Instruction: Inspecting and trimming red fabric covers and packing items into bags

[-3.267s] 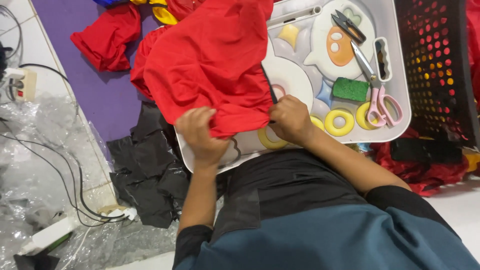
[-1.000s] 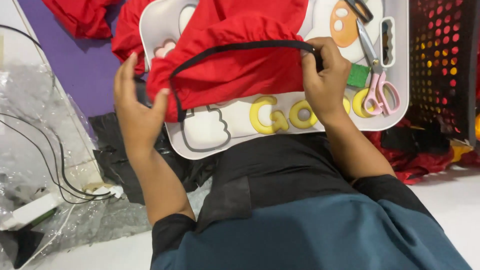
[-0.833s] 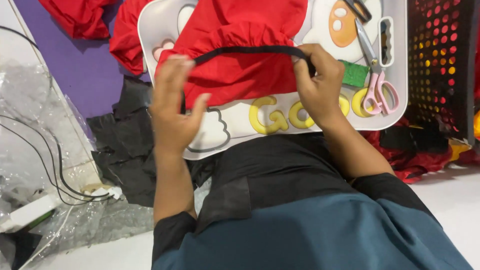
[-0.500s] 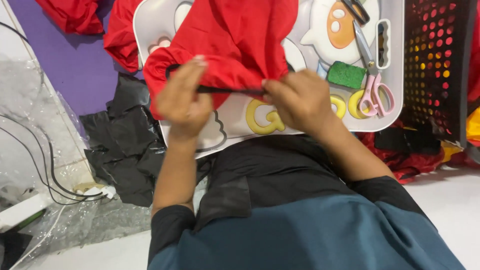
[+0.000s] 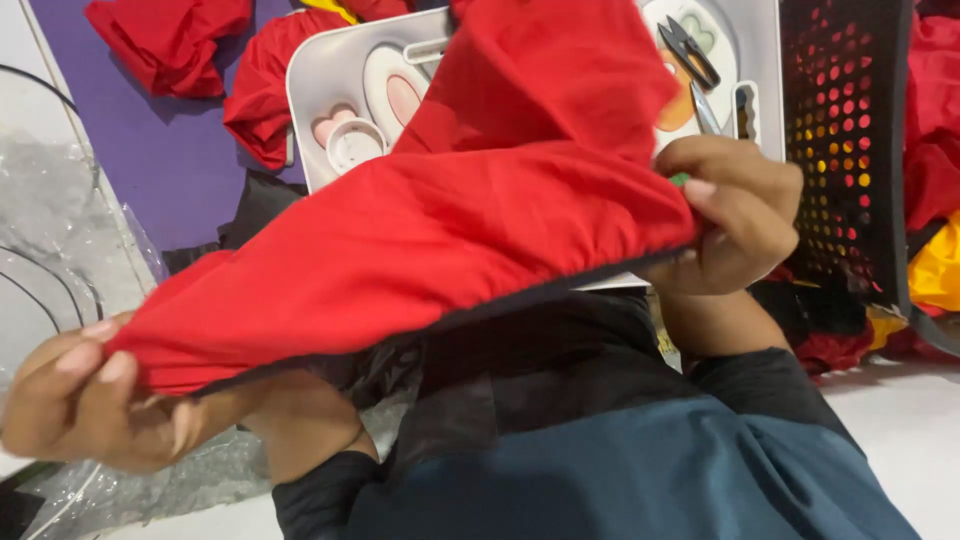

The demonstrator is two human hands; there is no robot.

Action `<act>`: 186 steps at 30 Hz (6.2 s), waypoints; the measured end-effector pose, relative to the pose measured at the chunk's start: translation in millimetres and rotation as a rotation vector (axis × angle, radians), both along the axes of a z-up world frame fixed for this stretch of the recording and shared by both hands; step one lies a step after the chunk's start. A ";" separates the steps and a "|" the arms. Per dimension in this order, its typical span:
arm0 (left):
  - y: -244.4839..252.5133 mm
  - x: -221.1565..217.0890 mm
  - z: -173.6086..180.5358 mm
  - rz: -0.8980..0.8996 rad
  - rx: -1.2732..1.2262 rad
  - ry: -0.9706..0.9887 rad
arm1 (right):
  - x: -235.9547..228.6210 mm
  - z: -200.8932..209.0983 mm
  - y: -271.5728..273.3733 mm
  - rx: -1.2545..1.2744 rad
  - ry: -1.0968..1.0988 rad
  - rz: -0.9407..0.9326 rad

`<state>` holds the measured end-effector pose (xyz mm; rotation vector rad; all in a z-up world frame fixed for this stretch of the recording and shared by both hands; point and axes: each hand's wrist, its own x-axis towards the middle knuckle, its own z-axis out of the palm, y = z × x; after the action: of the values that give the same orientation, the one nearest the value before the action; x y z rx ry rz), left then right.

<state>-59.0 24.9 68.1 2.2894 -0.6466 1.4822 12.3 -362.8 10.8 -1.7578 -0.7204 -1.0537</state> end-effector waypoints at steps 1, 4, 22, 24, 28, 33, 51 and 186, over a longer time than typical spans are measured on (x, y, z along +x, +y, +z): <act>-5.9 2.9 -4.4 -0.002 -0.003 0.002 | 4.7 -12.7 1.8 -0.003 0.002 -0.002; -16.0 15.8 -18.4 0.158 -0.178 -0.074 | 23.4 -34.2 11.9 -0.235 0.169 -0.132; 8.8 36.6 -30.9 0.152 -0.189 0.162 | 34.0 -45.4 14.8 -0.260 0.312 -0.224; 10.5 41.4 -30.3 0.147 -0.324 0.225 | 36.2 -48.8 12.9 -0.286 0.312 -0.315; 13.1 44.6 -44.1 0.083 -0.386 0.360 | 34.4 -49.2 10.8 -0.226 0.366 -0.229; 11.0 42.6 -50.9 0.241 -0.204 0.787 | 32.9 -52.2 8.0 -0.106 0.552 -0.071; -144.3 122.1 -157.5 -0.700 -1.488 0.934 | 39.9 -66.4 59.6 -0.299 0.255 -0.112; -89.2 117.2 -27.5 -0.525 -0.953 1.036 | 90.1 -5.1 27.5 0.453 0.669 0.468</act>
<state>58.2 -64.3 40.7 1.5720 -0.1185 0.1340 102.4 -335.2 5.7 -1.3257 -0.3904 -0.2416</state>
